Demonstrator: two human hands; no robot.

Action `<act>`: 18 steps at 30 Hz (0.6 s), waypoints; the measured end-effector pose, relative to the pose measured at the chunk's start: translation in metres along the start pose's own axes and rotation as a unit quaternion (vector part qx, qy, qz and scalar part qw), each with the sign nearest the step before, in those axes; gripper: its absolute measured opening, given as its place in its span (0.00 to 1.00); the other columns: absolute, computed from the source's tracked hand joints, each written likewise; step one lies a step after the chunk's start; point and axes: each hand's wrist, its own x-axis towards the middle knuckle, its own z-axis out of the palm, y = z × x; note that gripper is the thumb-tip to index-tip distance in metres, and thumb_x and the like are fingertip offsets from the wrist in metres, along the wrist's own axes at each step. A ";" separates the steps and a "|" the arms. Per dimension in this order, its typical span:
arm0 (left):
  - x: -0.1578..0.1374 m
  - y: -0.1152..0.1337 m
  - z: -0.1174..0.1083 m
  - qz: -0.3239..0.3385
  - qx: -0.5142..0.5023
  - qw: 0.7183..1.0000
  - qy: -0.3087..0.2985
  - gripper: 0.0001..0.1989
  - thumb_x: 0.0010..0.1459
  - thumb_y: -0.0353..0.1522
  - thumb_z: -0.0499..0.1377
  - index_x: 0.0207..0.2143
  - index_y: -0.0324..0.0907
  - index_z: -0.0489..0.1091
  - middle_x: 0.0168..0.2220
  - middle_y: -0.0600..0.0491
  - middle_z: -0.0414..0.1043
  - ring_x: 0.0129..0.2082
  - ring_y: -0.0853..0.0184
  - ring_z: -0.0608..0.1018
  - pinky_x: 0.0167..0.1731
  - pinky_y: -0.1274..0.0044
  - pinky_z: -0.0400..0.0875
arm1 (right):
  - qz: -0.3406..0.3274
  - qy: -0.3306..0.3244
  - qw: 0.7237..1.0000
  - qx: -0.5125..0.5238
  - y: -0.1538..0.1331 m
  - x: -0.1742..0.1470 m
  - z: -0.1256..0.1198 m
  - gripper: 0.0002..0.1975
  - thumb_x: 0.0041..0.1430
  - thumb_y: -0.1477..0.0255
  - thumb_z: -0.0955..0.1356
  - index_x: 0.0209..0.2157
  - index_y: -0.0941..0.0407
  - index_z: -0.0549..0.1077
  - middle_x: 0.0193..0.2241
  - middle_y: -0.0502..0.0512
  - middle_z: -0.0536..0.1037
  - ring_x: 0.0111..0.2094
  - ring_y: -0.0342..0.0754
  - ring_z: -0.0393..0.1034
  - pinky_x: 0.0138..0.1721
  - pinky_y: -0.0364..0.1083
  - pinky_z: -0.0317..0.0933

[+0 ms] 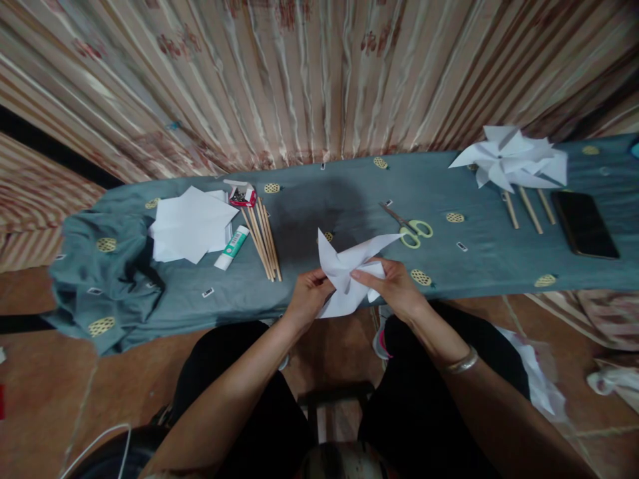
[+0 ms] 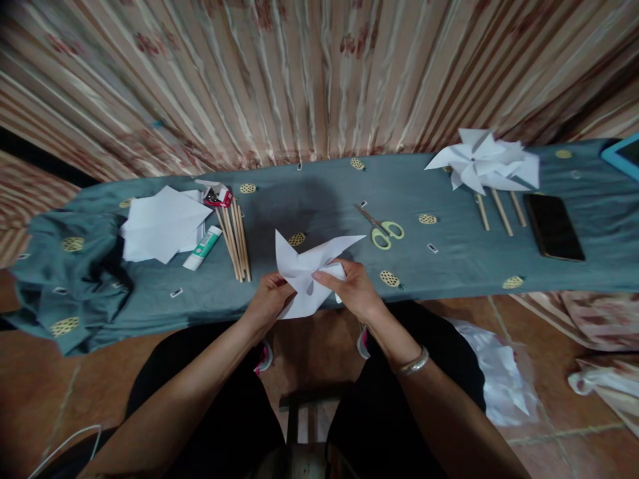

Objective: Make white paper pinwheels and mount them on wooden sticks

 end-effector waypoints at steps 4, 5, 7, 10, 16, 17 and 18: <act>-0.008 0.003 -0.005 -0.014 0.017 1.000 -0.013 0.19 0.39 0.41 0.73 0.33 0.38 0.81 0.29 0.49 0.81 0.30 0.64 0.79 0.33 0.76 0.71 | 0.007 -0.011 1.000 0.013 -0.003 -0.001 -0.006 0.20 0.36 0.57 0.78 0.25 0.57 0.75 0.22 0.49 0.77 0.22 0.42 0.65 0.25 0.43 0.60; -0.010 0.003 -0.007 -0.014 0.023 1.000 -0.012 0.19 0.40 0.41 0.73 0.32 0.37 0.81 0.28 0.49 0.80 0.29 0.65 0.78 0.33 0.77 0.70 | 0.009 -0.015 1.000 0.014 -0.003 -0.001 -0.008 0.20 0.36 0.57 0.78 0.25 0.57 0.75 0.22 0.49 0.77 0.22 0.42 0.65 0.25 0.43 0.59; -0.015 0.002 -0.012 -0.020 0.034 0.999 -0.013 0.20 0.40 0.42 0.72 0.32 0.36 0.81 0.28 0.50 0.79 0.29 0.67 0.77 0.33 0.78 0.69 | 0.022 -0.029 0.999 0.017 -0.005 -0.001 -0.011 0.20 0.36 0.58 0.78 0.27 0.57 0.76 0.23 0.50 0.78 0.22 0.42 0.66 0.26 0.43 0.59; -0.029 -0.001 -0.019 -0.047 0.056 0.997 -0.027 0.24 0.39 0.45 0.72 0.33 0.35 0.80 0.24 0.51 0.76 0.24 0.70 0.73 0.26 0.79 0.66 | 0.048 -0.043 0.998 0.024 -0.006 -0.001 -0.014 0.22 0.34 0.58 0.79 0.29 0.57 0.77 0.25 0.51 0.80 0.25 0.44 0.69 0.29 0.44 0.62; -0.064 -0.018 -0.030 -0.063 0.044 0.997 -0.003 0.26 0.41 0.49 0.70 0.33 0.35 0.79 0.16 0.60 0.63 0.13 0.79 0.59 0.15 0.81 0.47 | 0.073 -0.106 0.991 -0.039 -0.009 0.003 -0.004 0.22 0.31 0.59 0.80 0.27 0.58 0.78 0.26 0.52 0.81 0.28 0.45 0.72 0.33 0.44 0.64; -0.067 -0.022 -0.029 -0.057 0.030 0.998 0.004 0.26 0.41 0.49 0.70 0.32 0.35 0.78 0.16 0.60 0.62 0.13 0.79 0.57 0.16 0.81 0.45 | 0.074 -0.117 0.988 -0.061 -0.012 0.005 -0.002 0.23 0.30 0.58 0.80 0.27 0.58 0.78 0.26 0.52 0.81 0.28 0.45 0.72 0.34 0.44 0.64; -0.070 -0.026 -0.028 -0.051 0.015 0.999 0.010 0.25 0.41 0.49 0.70 0.31 0.35 0.78 0.16 0.61 0.61 0.14 0.80 0.56 0.16 0.81 0.44 | 0.072 -0.127 0.985 -0.087 -0.015 0.007 0.000 0.23 0.30 0.58 0.79 0.27 0.58 0.78 0.27 0.52 0.81 0.28 0.46 0.72 0.34 0.44 0.64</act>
